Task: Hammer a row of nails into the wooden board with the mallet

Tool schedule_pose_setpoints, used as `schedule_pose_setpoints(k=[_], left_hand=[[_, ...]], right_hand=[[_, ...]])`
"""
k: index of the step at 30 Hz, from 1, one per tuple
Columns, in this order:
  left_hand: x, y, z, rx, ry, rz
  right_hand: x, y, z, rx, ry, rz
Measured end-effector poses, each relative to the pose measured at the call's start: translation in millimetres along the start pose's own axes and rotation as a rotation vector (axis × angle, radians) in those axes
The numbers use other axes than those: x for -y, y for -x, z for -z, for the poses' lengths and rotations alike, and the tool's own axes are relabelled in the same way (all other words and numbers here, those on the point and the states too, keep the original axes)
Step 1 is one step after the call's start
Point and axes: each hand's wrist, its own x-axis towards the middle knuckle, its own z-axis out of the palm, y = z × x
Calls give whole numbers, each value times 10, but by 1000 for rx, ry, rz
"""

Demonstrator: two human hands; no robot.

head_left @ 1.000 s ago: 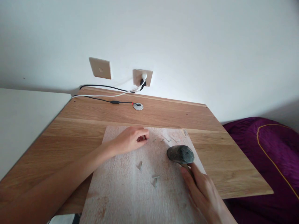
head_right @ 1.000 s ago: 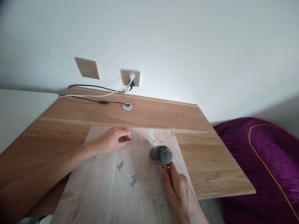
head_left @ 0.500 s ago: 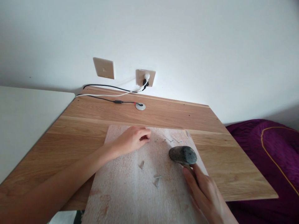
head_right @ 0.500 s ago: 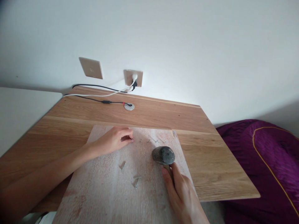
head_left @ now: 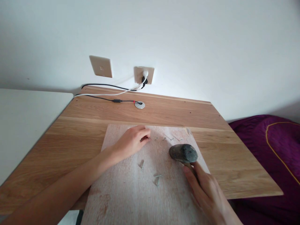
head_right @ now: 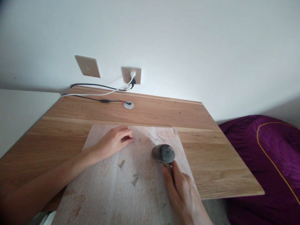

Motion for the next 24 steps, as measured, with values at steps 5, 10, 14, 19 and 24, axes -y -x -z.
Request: schedule_pose_setpoints(k=[5,10,14,19,24], left_hand=[[-10,3,1,-20,-16,-15],[-12,5,3,-15,-15,-27],[-16,9,7,-13,-47,-10],[-14,20,3,-20,-75,-2],[-4,32,0,-7,-74,10]], right_hand=[[18,14,-3,51,-11,-96],[45,6,3,26,6,-77],[34,7,4,48,0,-83],[28,0,7,36,13,-30],[61,-7,7,33,16,-48]])
